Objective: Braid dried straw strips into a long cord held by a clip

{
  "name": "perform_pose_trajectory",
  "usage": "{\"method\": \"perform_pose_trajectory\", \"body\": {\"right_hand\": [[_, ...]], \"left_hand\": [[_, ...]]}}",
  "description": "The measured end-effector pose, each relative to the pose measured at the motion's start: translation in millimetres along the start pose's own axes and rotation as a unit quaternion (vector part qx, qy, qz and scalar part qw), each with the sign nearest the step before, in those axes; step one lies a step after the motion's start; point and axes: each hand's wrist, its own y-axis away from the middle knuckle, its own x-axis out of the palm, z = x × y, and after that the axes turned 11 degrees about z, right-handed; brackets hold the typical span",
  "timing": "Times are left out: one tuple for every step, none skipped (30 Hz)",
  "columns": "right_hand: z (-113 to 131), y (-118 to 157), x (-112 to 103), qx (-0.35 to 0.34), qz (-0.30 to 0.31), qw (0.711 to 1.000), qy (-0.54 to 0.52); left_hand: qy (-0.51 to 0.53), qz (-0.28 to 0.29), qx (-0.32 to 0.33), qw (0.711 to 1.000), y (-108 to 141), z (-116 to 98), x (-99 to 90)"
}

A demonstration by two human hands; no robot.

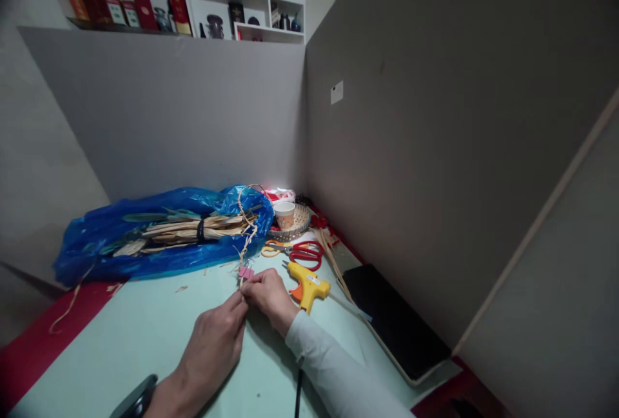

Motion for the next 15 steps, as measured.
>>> {"method": "perform_pose_trajectory", "body": {"right_hand": [[0, 0, -1, 0.005, 0.003, 1.000, 0.003], [0, 0, -1, 0.009, 0.007, 1.000, 0.010], [1, -1, -1, 0.014, 0.011, 1.000, 0.019], [1, -1, -1, 0.017, 0.013, 0.999, 0.026], [2, -2, -1, 0.019, 0.017, 0.999, 0.034], [3, -2, 0, 0.022, 0.021, 0.999, 0.042], [4, -2, 0, 0.024, 0.027, 0.998, 0.051], [5, -2, 0, 0.027, 0.033, 0.997, 0.061], [6, -1, -1, 0.029, 0.039, 0.996, 0.074], [7, -1, -2, 0.029, 0.044, 0.995, 0.090], [8, -1, -3, 0.028, 0.048, 0.993, 0.109], [9, 0, -4, 0.024, 0.050, 0.990, 0.132], [10, 1, -6, 0.018, 0.050, 0.986, 0.159], [11, 3, -7, 0.008, 0.049, 0.981, 0.189], [12, 4, -9, -0.002, 0.044, 0.974, 0.222]], "left_hand": [[0.006, -0.001, -0.005, 1.000, -1, 1, -3.1], [0.013, -0.010, -0.015, 1.000, -4, 3, -8.1], [0.023, -0.024, -0.028, 0.999, -8, 6, -14.1], [0.034, -0.043, -0.047, 0.997, -13, 10, -20.3], [0.054, -0.056, -0.062, 0.995, -19, 13, -25.7], [0.080, -0.057, -0.073, 0.992, -25, 17, -29.5], [0.112, -0.038, -0.083, 0.990, -31, 20, -31.5], [0.148, -0.007, -0.092, 0.985, -36, 23, -31.5], [0.184, 0.023, -0.102, 0.977, -40, 25, -30.0], [0.217, 0.051, -0.113, 0.968, -43, 27, -27.3], [0.246, 0.072, -0.122, 0.959, -44, 28, -24.2], [0.270, 0.087, -0.131, 0.950, -45, 30, -21.3], [0.289, 0.095, -0.137, 0.943, -45, 30, -19.0], [0.304, 0.099, -0.141, 0.937, -44, 31, -17.3], [0.316, 0.099, -0.144, 0.933, -43, 32, -16.2]]}}
